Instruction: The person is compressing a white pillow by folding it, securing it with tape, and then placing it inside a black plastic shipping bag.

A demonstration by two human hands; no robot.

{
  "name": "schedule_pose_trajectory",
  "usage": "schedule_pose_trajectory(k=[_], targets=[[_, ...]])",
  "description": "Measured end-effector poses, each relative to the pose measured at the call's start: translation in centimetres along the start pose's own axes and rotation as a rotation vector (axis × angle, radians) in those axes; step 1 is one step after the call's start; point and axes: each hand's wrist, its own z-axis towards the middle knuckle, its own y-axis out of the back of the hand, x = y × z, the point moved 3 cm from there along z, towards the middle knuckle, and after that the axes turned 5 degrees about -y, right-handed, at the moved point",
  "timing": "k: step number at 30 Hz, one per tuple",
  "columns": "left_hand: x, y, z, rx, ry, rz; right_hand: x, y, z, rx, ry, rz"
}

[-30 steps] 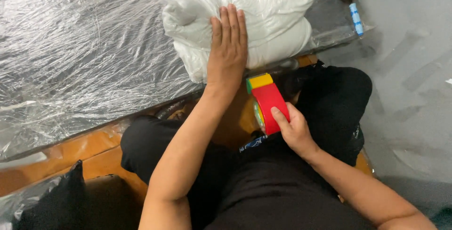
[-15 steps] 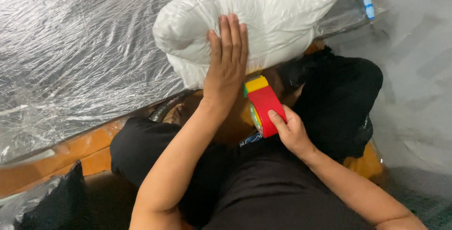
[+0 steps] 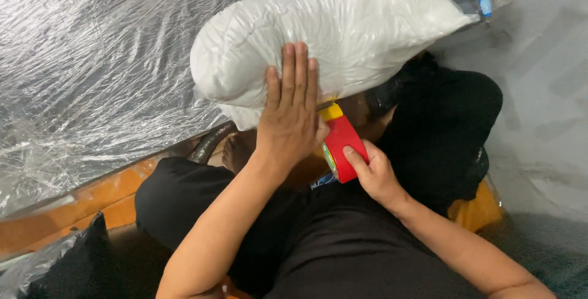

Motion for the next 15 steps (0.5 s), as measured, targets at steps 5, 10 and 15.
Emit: schedule_pose_trajectory(k=[5,10,15], targets=[[-1.3,-4.4,-0.4,-0.173,0.030,0.096,0.4,-0.1,-0.2,0.011,-0.034,-0.025],[-2.8,-6.3,-0.9,-0.348,0.030,0.209,1.5,0.0,-0.3,0.011,-0.074,-0.003],[-3.3,-7.4,-1.0,-0.417,0.055,0.284,2.1,-0.2,0.4,-0.008,-0.138,-0.046]])
